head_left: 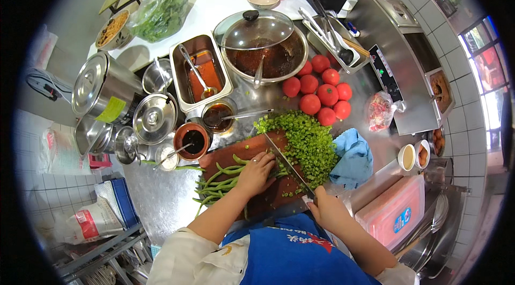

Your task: The person chops green beans into small pieces on a wooden cutting board using a knife. The chopped pieces accumulate on the board as the task continues.

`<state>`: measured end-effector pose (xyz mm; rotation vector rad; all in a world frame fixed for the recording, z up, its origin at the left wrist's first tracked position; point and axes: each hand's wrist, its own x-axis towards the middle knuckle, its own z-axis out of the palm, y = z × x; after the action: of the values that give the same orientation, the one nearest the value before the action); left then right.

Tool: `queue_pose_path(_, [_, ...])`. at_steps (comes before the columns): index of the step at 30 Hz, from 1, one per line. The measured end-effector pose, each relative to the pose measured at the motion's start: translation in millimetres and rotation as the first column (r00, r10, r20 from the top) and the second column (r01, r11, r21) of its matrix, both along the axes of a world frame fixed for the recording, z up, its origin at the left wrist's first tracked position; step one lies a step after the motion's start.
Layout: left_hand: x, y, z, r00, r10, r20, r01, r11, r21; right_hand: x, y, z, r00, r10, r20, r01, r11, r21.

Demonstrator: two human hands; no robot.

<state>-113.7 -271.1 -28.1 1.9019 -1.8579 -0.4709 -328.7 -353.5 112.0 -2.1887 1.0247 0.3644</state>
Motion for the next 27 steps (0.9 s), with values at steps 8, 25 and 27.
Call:
queue_pose_path(8, [0.4, -8.3, 6.1, 0.999, -0.030, -0.015, 0.031, 0.997, 0.071, 0.3, -3.9, -43.7, 0.988, -0.045, 0.146, 0.048, 0.999, -0.015])
queue_pose_path(25, [-28.0, -14.5, 5.7, 0.981, 0.136, 0.141, -0.137, 0.991, -0.003, -4.7, -0.2, -60.6, 0.979, -0.089, 0.184, 0.101, 0.993, -0.060])
queue_pose_path(27, [-27.3, -23.5, 5.3, 0.978, 0.125, 0.167, -0.119, 0.992, -0.042, -3.7, 3.4, -62.7, 0.974, -0.118, 0.194, 0.129, 0.991, -0.047])
